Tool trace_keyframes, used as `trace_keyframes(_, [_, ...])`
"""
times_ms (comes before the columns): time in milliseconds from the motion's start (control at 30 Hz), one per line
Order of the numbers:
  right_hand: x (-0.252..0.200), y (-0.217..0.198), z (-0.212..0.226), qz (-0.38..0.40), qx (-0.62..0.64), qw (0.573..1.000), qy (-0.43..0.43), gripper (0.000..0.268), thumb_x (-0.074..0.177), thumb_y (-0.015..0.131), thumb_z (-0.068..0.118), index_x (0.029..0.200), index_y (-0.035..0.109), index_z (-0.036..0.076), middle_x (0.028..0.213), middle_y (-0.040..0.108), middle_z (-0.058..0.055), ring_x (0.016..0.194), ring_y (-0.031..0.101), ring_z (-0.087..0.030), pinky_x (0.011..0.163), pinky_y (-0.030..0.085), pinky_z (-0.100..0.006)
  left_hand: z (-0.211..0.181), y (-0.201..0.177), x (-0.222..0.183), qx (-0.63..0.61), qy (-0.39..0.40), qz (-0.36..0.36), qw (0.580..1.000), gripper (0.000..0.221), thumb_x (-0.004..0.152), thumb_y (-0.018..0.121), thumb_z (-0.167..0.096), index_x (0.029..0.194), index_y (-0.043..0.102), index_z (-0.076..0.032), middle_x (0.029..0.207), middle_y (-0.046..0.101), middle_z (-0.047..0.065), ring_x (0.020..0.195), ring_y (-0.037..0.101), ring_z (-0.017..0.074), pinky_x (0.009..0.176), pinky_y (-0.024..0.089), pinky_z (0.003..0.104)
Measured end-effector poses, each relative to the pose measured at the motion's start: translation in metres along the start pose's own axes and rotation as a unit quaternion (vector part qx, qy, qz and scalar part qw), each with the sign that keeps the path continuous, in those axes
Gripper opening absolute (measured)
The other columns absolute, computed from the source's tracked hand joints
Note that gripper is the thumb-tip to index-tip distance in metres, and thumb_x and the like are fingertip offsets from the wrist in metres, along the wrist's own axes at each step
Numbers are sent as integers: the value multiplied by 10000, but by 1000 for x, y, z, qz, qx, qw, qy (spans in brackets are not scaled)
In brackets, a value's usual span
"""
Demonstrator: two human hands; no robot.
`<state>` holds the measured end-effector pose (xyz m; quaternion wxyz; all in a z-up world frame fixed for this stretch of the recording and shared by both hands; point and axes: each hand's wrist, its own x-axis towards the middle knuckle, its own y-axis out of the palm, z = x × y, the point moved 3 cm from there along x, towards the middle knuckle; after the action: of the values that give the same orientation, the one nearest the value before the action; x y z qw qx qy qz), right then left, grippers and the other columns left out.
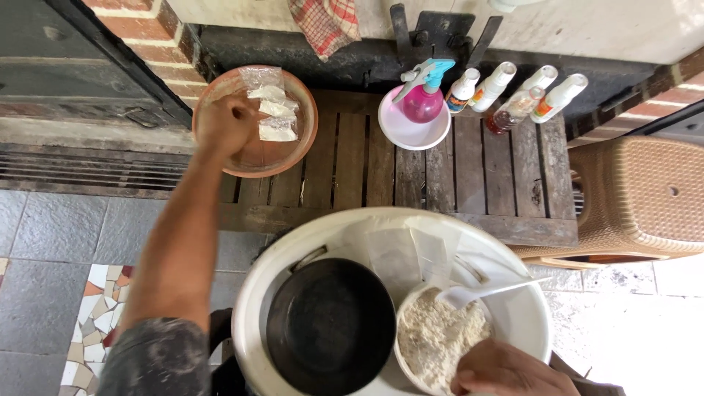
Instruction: Portioning white powder from a bowl into small plastic bags using a spoon and sealing them.
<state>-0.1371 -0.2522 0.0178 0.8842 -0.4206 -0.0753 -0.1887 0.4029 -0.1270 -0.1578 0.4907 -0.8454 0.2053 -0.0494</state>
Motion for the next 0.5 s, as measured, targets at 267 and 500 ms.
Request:
trace_keyframes(267, [1,-22,29,-38,189,981,-17,246,924,668,241,1061,716,43,856,806,-89,753,824,-172,708,713,-255,-65,-107,-128,123,63,127,982,375,1092,528,-402,1169,720,-90,1014,730,145,801,677,290,693,538,432])
trace_keyframes(500, [6,-70,67,-99,65,993,-28,221,903,687,131,1116,708,77,901,790,-16,776,768,-107,720,623,-230,-82,-109,-271,181,59,249,950,818,1005,285,-649,1558,327,-48,1534,448,244,1382,510,418,1110,452,556])
